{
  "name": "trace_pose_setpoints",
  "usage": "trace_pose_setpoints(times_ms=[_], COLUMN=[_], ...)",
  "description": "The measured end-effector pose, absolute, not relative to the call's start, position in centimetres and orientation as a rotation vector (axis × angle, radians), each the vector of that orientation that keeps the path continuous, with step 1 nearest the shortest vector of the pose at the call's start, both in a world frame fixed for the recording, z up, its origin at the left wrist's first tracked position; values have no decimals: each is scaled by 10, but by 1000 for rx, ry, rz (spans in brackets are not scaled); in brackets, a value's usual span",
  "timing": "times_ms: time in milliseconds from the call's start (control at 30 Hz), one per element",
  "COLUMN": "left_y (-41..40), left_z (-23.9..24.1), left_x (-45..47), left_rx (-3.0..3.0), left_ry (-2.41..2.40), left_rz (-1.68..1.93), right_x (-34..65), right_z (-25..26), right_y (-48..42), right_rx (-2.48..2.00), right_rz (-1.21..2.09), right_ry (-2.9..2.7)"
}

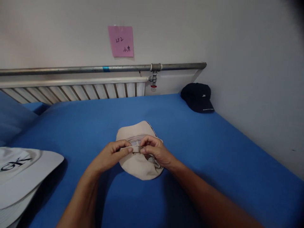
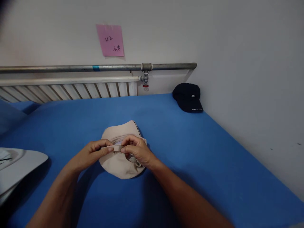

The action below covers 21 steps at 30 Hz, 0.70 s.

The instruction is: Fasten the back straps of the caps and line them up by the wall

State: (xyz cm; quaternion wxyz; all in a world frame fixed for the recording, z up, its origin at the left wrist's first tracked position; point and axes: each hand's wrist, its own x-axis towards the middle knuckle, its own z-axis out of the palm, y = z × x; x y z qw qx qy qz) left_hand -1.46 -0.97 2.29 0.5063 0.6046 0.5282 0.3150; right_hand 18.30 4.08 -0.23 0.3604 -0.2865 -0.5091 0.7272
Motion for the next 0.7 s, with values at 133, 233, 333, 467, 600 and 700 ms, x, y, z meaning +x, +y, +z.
trace_pose_setpoints(times_ms=[133,233,333,467,600,700], left_y=[-11,-12,-12,-13,-13,-14], left_z=[23,26,29,32,32,32], left_x=[-16,-16,-18,-17,-14,-13], left_rx=[1465,1464,1463,1496,1489,1466], left_ry=[1286,1277,1221,1207,1250,1274], left_rz=[785,777,723,670,701,740], right_x=[182,183,184,184,183,184], right_z=[-1,-1,0,-1,0,2], right_y=[40,40,40,40,39,37], right_rx=[-780,-794,-782,-757,-776,-813], right_rz=[1880,1888,1829,1820,1827,1819], right_ry=[-1351,-1362,-1367,-1395,-1420,-1507])
